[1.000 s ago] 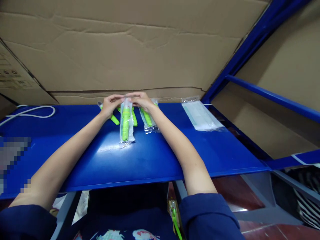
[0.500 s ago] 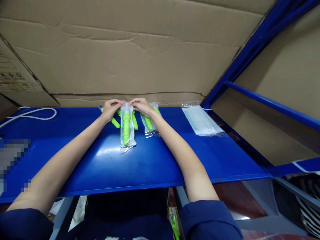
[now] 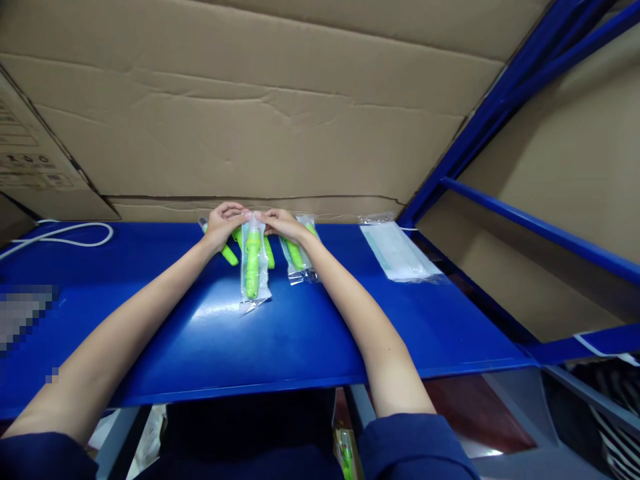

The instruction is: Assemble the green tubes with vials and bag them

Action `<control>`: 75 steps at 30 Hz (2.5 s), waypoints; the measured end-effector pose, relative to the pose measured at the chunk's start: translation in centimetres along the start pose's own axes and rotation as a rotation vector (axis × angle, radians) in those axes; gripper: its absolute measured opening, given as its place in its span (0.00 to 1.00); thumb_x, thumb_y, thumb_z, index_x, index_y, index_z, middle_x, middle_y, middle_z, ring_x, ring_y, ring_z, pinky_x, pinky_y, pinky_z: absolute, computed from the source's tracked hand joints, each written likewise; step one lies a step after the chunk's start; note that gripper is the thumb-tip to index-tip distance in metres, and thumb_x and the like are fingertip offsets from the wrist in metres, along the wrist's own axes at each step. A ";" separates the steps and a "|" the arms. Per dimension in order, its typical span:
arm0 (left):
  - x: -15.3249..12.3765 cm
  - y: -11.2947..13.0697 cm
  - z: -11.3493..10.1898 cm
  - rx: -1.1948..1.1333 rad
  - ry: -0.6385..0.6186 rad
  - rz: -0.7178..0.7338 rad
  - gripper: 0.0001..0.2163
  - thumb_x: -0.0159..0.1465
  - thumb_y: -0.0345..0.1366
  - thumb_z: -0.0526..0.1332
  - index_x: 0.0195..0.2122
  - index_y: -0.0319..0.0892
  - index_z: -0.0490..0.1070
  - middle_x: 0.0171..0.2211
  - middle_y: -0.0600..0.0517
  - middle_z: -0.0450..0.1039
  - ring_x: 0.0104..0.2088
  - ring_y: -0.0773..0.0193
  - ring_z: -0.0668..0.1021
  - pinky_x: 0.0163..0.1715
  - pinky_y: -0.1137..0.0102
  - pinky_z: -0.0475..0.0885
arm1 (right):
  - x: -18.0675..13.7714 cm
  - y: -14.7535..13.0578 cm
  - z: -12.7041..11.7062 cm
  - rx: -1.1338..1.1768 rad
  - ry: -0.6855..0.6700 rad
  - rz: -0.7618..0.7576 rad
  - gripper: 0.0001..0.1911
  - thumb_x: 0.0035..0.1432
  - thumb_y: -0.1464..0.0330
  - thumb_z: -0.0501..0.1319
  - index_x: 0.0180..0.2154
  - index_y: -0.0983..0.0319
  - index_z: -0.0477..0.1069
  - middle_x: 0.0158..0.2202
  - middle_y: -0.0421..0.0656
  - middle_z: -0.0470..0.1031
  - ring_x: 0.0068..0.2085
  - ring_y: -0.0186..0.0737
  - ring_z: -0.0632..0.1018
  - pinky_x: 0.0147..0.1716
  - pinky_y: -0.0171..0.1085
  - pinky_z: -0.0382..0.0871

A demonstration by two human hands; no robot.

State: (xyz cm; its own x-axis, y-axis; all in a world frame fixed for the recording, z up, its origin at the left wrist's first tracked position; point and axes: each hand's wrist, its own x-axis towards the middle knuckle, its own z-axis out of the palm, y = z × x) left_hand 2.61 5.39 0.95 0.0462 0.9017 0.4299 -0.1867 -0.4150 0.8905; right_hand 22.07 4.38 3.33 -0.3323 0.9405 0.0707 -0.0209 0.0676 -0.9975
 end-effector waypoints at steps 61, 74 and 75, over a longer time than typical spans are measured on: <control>-0.6 1.5 1.4 0.229 -0.073 -0.010 0.27 0.66 0.60 0.62 0.22 0.41 0.68 0.19 0.55 0.65 0.24 0.67 0.67 0.28 0.70 0.65 | -0.9 -0.1 1.3 -0.188 -0.124 -0.018 0.31 0.59 0.37 0.61 0.33 0.59 0.71 0.23 0.39 0.69 0.27 0.37 0.72 0.26 0.36 0.68; -1.3 2.0 1.1 0.815 -0.244 0.069 0.10 0.66 0.38 0.64 0.47 0.43 0.77 0.30 0.51 0.76 0.32 0.59 0.76 0.40 0.66 0.70 | -0.8 -1.4 -3.3 -0.412 0.122 -0.075 0.23 0.52 0.51 0.75 0.28 0.59 0.68 0.18 0.35 0.64 0.21 0.31 0.63 0.19 0.34 0.56; -1.6 2.2 1.1 0.895 -0.271 0.076 0.14 0.65 0.40 0.65 0.51 0.45 0.77 0.30 0.52 0.76 0.33 0.57 0.76 0.40 0.65 0.70 | -0.7 -1.1 -3.3 -0.429 0.121 -0.083 0.23 0.53 0.51 0.75 0.27 0.58 0.67 0.18 0.34 0.63 0.21 0.31 0.62 0.20 0.34 0.56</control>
State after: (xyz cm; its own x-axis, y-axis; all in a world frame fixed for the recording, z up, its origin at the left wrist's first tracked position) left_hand 3.19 2.87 2.34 0.3130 0.8559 0.4116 0.6205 -0.5124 0.5937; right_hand 25.43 4.71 4.41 -0.2326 0.9566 0.1753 0.3582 0.2519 -0.8990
